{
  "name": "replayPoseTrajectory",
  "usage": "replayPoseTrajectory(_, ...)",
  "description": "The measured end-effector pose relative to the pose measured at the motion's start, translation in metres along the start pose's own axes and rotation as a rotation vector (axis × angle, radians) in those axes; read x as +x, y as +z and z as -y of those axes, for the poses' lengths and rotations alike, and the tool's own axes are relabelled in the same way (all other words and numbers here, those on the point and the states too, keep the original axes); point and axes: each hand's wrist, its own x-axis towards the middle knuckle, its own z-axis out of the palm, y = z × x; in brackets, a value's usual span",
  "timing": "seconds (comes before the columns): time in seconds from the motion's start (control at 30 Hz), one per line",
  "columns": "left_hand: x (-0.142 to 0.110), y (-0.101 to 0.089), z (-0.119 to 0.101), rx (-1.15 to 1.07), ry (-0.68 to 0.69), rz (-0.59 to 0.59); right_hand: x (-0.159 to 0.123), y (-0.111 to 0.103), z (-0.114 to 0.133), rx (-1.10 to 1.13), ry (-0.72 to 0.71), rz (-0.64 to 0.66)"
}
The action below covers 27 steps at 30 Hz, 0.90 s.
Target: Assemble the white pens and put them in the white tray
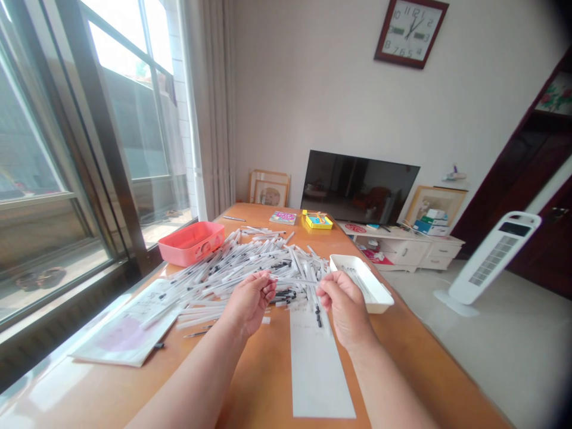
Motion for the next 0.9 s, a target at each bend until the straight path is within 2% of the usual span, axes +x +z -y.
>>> replayPoseTrajectory(0.37,-0.009,0.009,-0.001,0.075,0.033,0.022,-0.001,0.004,-0.005,-0.087,-0.006,-0.008)
replayPoseTrajectory(0.5,-0.01,0.009,-0.001,0.111,0.076,0.0,-0.002,0.005,-0.004,-0.149,0.019,0.077)
replayPoseTrajectory(0.7,-0.011,0.012,0.001,0.134,0.121,-0.041,-0.01,0.011,0.0,-0.239,0.073,0.294)
replayPoseTrajectory(0.9,-0.017,0.016,0.004,0.088,0.152,-0.05,-0.016,0.021,0.001,-0.25,0.025,0.335)
